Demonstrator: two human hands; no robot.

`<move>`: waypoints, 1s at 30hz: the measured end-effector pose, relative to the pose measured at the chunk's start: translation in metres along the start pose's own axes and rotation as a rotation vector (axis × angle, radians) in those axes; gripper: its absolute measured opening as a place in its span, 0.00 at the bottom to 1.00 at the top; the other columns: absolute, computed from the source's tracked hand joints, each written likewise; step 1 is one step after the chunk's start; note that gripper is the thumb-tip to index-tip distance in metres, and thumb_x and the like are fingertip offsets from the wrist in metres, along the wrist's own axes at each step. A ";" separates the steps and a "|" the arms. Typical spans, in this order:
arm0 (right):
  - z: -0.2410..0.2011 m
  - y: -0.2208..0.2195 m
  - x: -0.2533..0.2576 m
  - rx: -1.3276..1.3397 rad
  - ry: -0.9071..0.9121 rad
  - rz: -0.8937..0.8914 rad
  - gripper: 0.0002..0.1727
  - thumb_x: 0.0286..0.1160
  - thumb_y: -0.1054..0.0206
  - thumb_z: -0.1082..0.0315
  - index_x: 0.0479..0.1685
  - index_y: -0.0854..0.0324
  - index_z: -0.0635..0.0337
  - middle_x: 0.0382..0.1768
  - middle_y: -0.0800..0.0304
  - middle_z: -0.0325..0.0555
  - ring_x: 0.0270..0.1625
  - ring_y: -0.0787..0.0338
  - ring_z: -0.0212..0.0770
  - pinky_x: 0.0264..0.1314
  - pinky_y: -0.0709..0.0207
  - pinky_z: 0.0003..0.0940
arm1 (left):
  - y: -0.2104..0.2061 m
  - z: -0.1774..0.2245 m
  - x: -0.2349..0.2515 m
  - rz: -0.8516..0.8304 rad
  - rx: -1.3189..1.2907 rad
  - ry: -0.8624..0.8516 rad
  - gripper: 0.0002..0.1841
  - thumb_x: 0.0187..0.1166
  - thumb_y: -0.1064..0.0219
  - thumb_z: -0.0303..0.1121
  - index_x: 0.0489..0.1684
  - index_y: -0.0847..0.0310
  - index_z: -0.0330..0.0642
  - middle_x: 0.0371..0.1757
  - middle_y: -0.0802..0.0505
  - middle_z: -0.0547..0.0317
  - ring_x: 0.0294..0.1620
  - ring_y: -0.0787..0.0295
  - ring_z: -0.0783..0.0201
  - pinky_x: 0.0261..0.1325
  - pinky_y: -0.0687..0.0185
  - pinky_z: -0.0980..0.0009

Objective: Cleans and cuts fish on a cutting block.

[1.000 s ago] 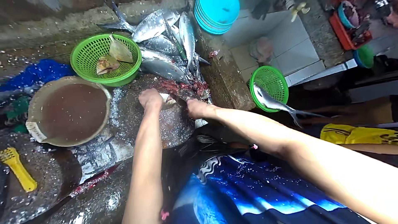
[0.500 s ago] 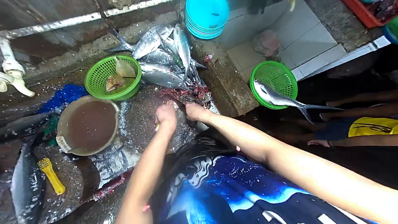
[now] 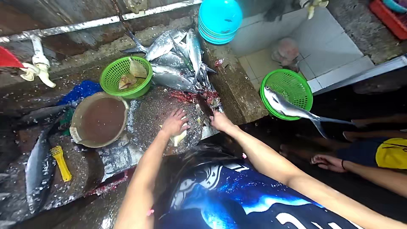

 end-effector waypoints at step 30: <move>-0.137 -0.043 -0.071 -0.652 0.249 -0.282 0.28 0.75 0.35 0.64 0.74 0.35 0.57 0.41 0.10 0.59 0.46 0.06 0.63 0.42 0.14 0.62 | -0.027 -0.013 -0.095 0.319 -0.313 1.183 0.28 0.92 0.61 0.47 0.73 0.29 0.34 0.77 0.25 0.32 0.80 0.29 0.34 0.73 0.33 0.32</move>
Point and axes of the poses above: each hand's wrist, its own x-axis towards the middle knuckle, its own y-axis out of the back of the hand, z = x × y, the point moved 7 cm from there along x, towards the middle knuckle
